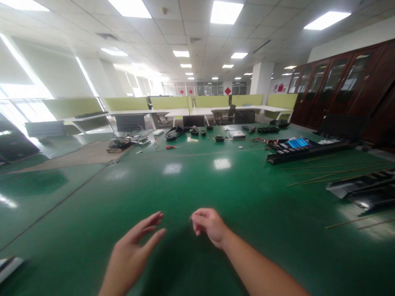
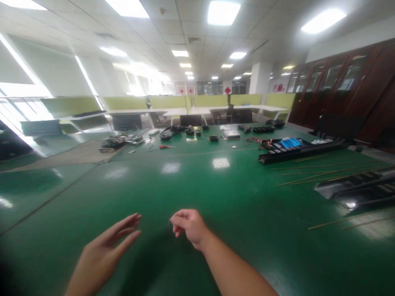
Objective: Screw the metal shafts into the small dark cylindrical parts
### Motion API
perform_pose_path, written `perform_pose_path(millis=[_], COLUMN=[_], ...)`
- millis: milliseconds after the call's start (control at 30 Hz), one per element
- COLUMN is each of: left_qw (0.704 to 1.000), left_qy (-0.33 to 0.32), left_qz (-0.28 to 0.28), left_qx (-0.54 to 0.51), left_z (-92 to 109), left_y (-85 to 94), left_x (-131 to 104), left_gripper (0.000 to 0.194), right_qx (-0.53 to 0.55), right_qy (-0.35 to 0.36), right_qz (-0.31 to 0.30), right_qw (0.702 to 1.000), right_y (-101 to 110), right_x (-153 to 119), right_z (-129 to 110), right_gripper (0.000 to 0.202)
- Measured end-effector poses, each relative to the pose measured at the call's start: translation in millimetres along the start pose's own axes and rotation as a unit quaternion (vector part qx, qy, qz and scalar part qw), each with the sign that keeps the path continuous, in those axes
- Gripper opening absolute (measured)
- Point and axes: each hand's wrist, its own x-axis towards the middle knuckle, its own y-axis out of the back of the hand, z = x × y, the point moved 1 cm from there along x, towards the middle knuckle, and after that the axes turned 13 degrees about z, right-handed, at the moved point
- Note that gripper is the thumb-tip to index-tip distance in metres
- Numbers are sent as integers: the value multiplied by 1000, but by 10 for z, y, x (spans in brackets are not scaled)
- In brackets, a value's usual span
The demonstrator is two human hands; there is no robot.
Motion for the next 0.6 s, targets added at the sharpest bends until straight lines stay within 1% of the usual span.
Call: perform_pose_path(millis=[33, 100, 167, 233, 333, 400, 467, 500, 533, 567, 600], left_qw=[998, 990, 984, 980, 977, 984, 990, 992, 994, 996, 996], left_qy=[7, -7, -17, -24, -24, -2, 18, 19, 15, 7, -2], left_qz=[-45, -95, -102, -101, -91, -64, -32, -17, 2, 27, 56], left_qx=[-40, -102, -143, -172, -189, -169, -139, -125, -110, -90, -66], left_z=[96, 244, 305, 299, 259, 250, 253, 251, 240, 216, 177], left_y=[-188, -497, -684, -763, -784, -772, -721, -665, -580, -463, -313], left_x=[33, 58, 41, 4, -44, -63, -74, -78, -81, -84, -87], left_gripper=[54, 39, 29, 25, 28, 26, 25, 26, 26, 27, 27], right_qx=[16, 46, 72, 98, 123, 121, 107, 93, 77, 30, 23], right_qy=[-15, -36, -46, -48, -53, -63, -78, -73, -67, -22, 34], right_qz=[-18, -40, -42, -33, -19, -20, -30, -26, -22, 19, 64], right_qw=[1000, 998, 995, 993, 991, 990, 991, 993, 995, 999, 997], right_y=[-31, -69, -82, -89, -142, -208, -260, -260, -236, -175, -86], right_x=[-23, -57, -78, -92, -108, -118, -130, -140, -155, -177, -209], right_z=[-5, -23, -47, -55, 9, 72, 59, -9, -124, -292, -502], right_gripper=[40, 42, 41, 42, 45, 46, 47, 47, 46, 48, 47])
